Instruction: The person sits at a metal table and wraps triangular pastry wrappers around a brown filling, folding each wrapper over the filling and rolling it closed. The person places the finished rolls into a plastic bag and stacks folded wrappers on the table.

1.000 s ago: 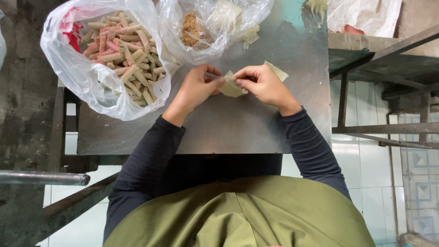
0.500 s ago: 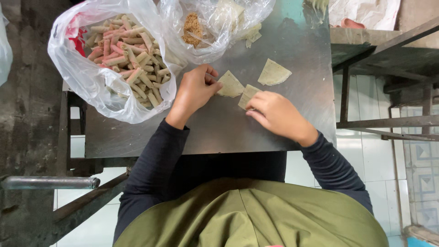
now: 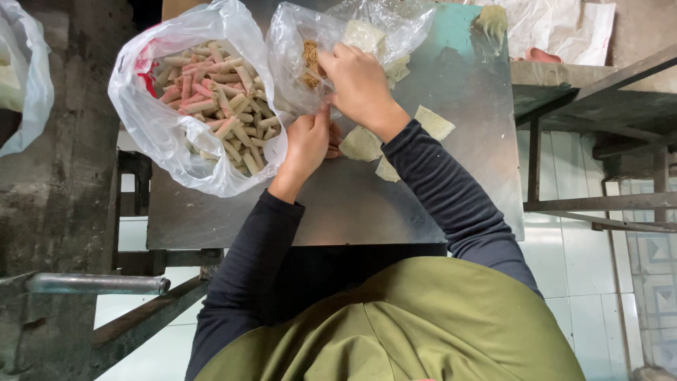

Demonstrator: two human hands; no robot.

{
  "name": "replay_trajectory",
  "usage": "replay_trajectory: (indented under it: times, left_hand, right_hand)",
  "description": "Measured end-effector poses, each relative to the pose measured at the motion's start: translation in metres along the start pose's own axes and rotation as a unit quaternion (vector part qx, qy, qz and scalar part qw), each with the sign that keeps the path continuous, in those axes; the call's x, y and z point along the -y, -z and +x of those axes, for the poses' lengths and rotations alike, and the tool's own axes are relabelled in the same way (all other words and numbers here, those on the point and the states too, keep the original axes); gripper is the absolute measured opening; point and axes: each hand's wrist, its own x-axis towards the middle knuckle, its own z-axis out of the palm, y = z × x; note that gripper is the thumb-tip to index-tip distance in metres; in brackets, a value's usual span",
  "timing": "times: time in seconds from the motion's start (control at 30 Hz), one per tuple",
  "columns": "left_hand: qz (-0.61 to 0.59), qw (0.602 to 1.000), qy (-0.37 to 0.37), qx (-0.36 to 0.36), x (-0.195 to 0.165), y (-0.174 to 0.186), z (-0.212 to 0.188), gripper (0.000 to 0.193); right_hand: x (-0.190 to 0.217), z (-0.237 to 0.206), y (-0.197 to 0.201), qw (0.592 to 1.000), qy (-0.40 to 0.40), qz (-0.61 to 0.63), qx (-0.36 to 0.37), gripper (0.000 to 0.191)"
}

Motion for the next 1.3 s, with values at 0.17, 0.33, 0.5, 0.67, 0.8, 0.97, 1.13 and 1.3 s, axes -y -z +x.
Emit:
replay_trajectory:
  times: [0.17, 0.33, 0.5, 0.67, 0.8, 0.97, 1.13, 1.3]
  left_hand:
    - [-0.029, 0.999, 0.009, 0.036, 0.011, 0.003, 0.005, 0.048]
    - [0.006, 0.999, -0.004, 0.036, 0.007, 0.003, 0.0, 0.047]
    - [0.03, 0.999, -0.028, 0.034, -0.002, 0.001, -0.005, 0.053]
    - [0.029, 0.999, 0.02, 0.006, -0.007, 0.002, -0.006, 0.062]
    - [-0.015, 0.999, 0.021, 0.036, -0.005, 0.007, -0.005, 0.054]
    - [-0.015, 0.998, 0.036, 0.044, -0.011, 0.01, -0.009, 0.049]
    - [0.108, 0.993, 0.003, 0.043, -0.026, 0.01, -0.021, 0.042]
    - [0.24, 0.964, -0.086, 0.076, -0.025, 0.015, -0.025, 0.026]
  right_hand:
    - [-0.007, -0.008, -0.015, 0.998, -0.014, -0.04, -0.037, 0.021]
    - [-0.015, -0.009, -0.01, 0.997, -0.004, -0.052, -0.053, 0.012]
    - [-0.004, -0.013, -0.007, 0.997, 0.037, -0.061, -0.021, 0.037]
    - [-0.001, -0.017, -0.006, 0.988, 0.101, -0.105, -0.059, 0.018]
    - [-0.009, -0.015, -0.005, 0.989, 0.098, -0.083, -0.078, 0.007]
    - [-0.014, -0.009, -0.012, 0.99, 0.069, -0.051, -0.111, 0.011]
    - [-0.022, -0.011, -0.024, 0.98, -0.059, 0.152, -0.118, 0.015]
    - [-0.031, -0.016, -0.028, 0.897, -0.207, 0.388, -0.045, 0.018]
